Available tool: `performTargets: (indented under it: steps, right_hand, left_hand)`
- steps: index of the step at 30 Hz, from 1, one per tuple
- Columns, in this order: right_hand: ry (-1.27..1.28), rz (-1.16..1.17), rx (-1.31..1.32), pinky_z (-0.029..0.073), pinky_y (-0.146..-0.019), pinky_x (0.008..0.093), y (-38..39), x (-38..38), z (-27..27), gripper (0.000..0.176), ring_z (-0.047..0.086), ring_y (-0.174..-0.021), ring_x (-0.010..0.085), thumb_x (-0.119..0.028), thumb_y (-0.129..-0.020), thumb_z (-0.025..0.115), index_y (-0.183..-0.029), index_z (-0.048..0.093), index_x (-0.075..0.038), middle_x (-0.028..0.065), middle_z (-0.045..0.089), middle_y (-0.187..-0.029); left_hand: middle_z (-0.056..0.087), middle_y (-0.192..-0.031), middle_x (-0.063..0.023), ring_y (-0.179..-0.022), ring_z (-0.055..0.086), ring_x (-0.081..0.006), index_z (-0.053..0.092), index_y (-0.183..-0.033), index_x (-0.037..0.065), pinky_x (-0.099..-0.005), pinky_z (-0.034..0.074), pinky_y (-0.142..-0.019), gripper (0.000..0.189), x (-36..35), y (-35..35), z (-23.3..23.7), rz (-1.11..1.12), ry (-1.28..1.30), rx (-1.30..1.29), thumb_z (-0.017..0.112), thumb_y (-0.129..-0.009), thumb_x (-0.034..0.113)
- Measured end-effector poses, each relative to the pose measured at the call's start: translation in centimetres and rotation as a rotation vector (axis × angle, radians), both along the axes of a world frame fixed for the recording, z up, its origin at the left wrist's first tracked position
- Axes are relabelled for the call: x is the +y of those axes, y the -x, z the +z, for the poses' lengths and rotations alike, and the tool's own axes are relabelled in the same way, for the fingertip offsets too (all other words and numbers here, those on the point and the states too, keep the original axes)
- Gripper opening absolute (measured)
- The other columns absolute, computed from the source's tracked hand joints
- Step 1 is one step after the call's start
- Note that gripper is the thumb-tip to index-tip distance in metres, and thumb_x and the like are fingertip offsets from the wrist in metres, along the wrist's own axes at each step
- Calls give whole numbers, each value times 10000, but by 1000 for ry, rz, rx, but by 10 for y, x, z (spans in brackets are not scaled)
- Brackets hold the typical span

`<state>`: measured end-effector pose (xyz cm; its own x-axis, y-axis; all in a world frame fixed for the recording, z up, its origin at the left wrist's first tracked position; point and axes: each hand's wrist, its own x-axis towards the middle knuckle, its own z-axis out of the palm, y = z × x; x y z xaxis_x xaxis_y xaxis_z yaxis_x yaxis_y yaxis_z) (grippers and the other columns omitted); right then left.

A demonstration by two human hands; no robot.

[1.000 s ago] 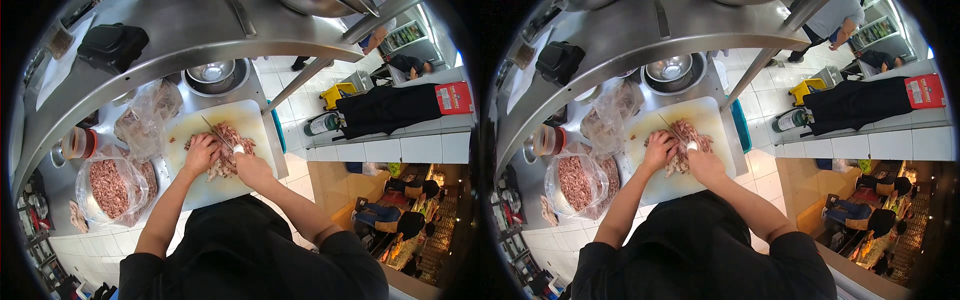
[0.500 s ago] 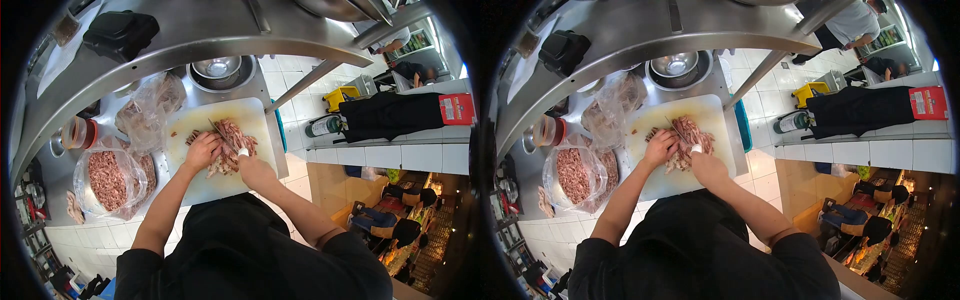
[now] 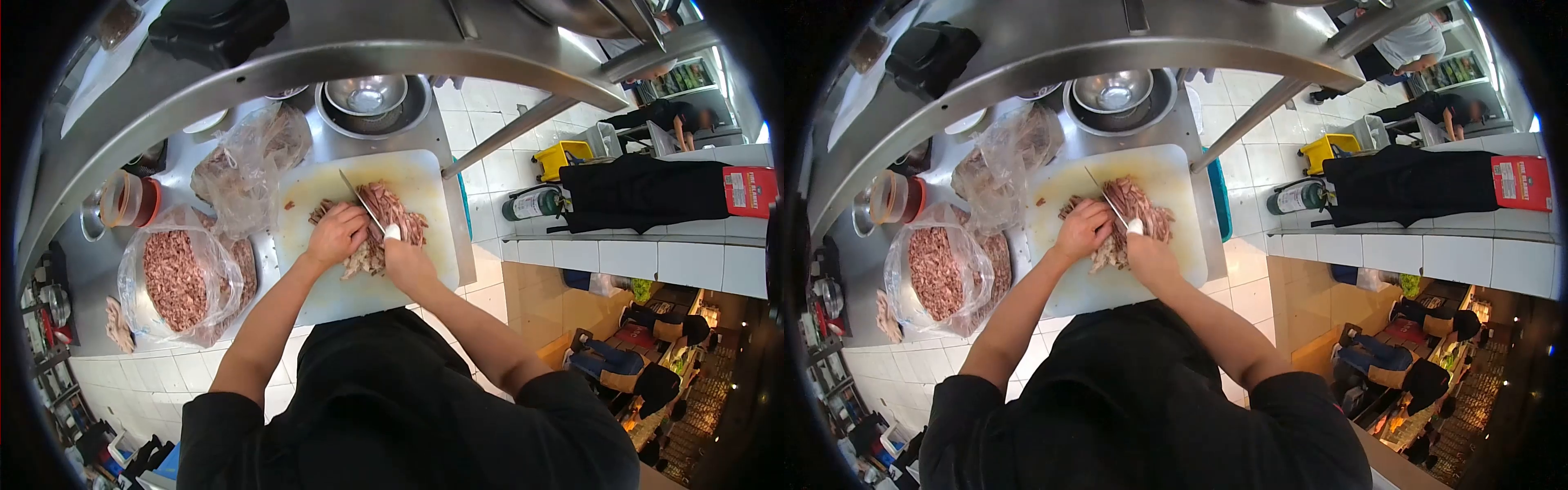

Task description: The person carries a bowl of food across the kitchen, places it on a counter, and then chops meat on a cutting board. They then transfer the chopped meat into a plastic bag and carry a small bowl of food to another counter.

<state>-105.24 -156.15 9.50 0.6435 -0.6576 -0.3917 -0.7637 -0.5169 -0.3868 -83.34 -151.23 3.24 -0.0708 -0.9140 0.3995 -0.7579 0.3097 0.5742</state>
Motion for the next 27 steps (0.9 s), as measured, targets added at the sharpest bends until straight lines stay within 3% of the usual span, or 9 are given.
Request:
performTargets:
  steps: [3,6,11,14,20,23,27]
  right_hand:
    - [30,22,-157,578,-763,611,-10,-23,6,144,743,-869,501,-89,-1000,560,-1034,622,37,302,737,-887]
    - [8,6,-72,590,-795,591,-3,-21,50,165,754,-891,486,-118,-992,586,-1035,661,22,271,757,-927]
    - [11,-3,-71,590,-813,592,-8,0,2,149,754,-925,486,-91,-989,573,-1053,640,26,287,752,-944]
    - [-19,-29,-59,590,-846,584,-26,-12,3,161,752,-982,484,-58,-987,549,-1098,619,37,309,747,-1020]
    - [-71,16,3,587,-859,583,-13,-23,59,216,751,-995,484,-62,-991,537,-1159,598,59,323,744,-1065]
    - [-80,39,-25,588,-856,586,-1,-7,49,220,752,-983,489,-72,-996,530,-1157,605,59,321,750,-1041]
    - [-52,-71,-45,580,-823,599,-17,6,-1,200,749,-940,494,-116,-1034,536,-1085,628,54,309,750,-969]
  left_hand:
    - [730,-1135,-122,-1060,670,-320,753,-1016,21,-421,561,-977,177,0,2,5,17,52,49,767,-847,70]
    - [724,-1118,-136,-1054,667,-330,742,-1004,16,-434,560,-976,161,-1,3,6,13,86,33,763,-853,67]
    - [720,-1119,-134,-1061,661,-342,735,-1010,12,-445,553,-989,160,-3,1,-1,34,33,23,759,-861,67]
    - [721,-1125,-128,-1068,659,-344,738,-1017,12,-445,550,-994,163,2,1,4,11,8,26,757,-866,71]
    - [728,-1137,-105,-1067,663,-323,753,-1018,24,-438,552,-992,156,-2,-4,9,2,37,-38,754,-873,82]
    - [736,-1125,-92,-1057,671,-309,760,-1014,31,-432,560,-982,152,0,-4,2,16,24,-41,755,-872,84]
    - [743,-1095,-92,-1037,678,-312,762,-1010,35,-424,569,-957,149,-2,-4,-3,42,34,-12,757,-867,76]
